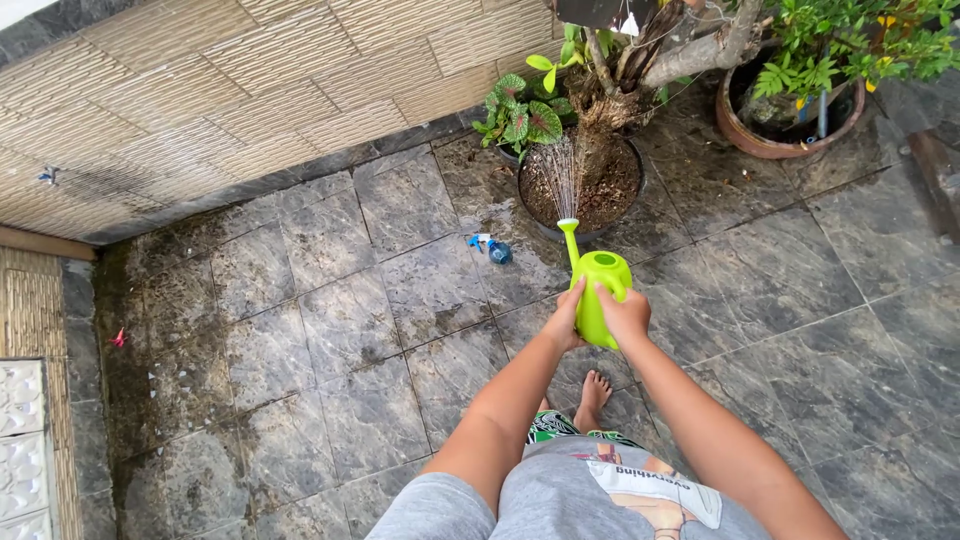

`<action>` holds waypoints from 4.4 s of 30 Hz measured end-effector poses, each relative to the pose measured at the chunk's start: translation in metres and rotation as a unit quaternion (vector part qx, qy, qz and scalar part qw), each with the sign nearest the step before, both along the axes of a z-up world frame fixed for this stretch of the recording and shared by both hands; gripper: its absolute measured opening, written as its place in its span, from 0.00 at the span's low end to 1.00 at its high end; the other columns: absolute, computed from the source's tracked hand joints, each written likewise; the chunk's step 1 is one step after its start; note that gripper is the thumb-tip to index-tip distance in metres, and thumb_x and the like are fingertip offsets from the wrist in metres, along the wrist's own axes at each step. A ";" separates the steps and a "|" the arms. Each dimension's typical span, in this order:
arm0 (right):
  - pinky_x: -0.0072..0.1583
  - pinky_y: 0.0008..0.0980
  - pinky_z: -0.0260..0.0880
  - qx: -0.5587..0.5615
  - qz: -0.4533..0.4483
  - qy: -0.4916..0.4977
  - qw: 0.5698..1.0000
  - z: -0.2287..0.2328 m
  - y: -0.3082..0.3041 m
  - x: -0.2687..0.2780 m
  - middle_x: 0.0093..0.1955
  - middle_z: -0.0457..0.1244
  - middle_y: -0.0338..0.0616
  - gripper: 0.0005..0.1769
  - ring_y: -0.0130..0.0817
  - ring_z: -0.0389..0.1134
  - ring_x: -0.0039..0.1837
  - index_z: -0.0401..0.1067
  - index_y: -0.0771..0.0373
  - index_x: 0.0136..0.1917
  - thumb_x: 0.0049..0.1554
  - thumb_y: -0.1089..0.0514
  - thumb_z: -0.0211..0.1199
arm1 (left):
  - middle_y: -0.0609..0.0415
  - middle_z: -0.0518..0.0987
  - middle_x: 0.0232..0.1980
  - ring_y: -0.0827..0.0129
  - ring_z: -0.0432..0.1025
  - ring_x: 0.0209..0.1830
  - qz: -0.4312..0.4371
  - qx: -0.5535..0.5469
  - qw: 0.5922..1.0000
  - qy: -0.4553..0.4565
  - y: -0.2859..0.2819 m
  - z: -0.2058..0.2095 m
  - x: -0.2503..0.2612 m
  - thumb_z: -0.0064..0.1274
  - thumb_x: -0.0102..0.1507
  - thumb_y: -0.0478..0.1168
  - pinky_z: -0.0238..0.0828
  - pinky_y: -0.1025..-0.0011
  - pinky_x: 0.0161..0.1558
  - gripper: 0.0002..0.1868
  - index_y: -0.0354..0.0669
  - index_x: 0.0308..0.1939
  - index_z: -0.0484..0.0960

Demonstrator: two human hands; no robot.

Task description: Filling a small watering can from an outdoor tap and watering a potted plant on a balcony.

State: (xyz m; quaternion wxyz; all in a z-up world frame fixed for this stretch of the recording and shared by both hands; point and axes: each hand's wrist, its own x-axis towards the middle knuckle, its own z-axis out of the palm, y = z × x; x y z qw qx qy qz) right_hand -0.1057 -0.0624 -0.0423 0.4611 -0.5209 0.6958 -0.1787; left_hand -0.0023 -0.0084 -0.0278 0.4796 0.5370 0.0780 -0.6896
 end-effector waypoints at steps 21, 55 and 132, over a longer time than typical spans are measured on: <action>0.40 0.35 0.65 -0.107 -0.041 -0.056 0.992 0.025 -0.062 0.003 0.26 0.62 0.45 0.24 0.36 0.66 0.35 0.72 0.64 0.29 0.50 0.42 0.73 | 0.35 0.40 0.78 0.29 0.42 0.77 -0.009 -0.069 0.995 -0.067 -0.073 0.029 0.005 0.59 0.59 0.75 0.43 0.24 0.66 0.57 0.60 0.78 0.42; 0.38 0.32 0.66 -0.124 -0.095 -0.099 0.983 0.097 -0.126 0.028 0.26 0.62 0.37 0.21 0.33 0.67 0.33 0.73 0.60 0.29 0.52 0.44 0.72 | 0.36 0.45 0.77 0.37 0.48 0.76 -0.025 -0.146 0.982 -0.116 -0.134 0.089 0.011 0.58 0.63 0.72 0.54 0.32 0.66 0.57 0.54 0.80 0.39; 0.44 0.43 0.71 -0.111 -0.188 0.023 0.976 0.048 -0.166 0.084 0.33 0.67 0.48 0.23 0.47 0.73 0.45 0.77 0.64 0.37 0.48 0.40 0.71 | 0.39 0.55 0.72 0.41 0.57 0.72 -0.156 -0.110 0.981 -0.033 -0.190 0.073 0.075 0.62 0.58 0.76 0.59 0.31 0.63 0.61 0.56 0.79 0.41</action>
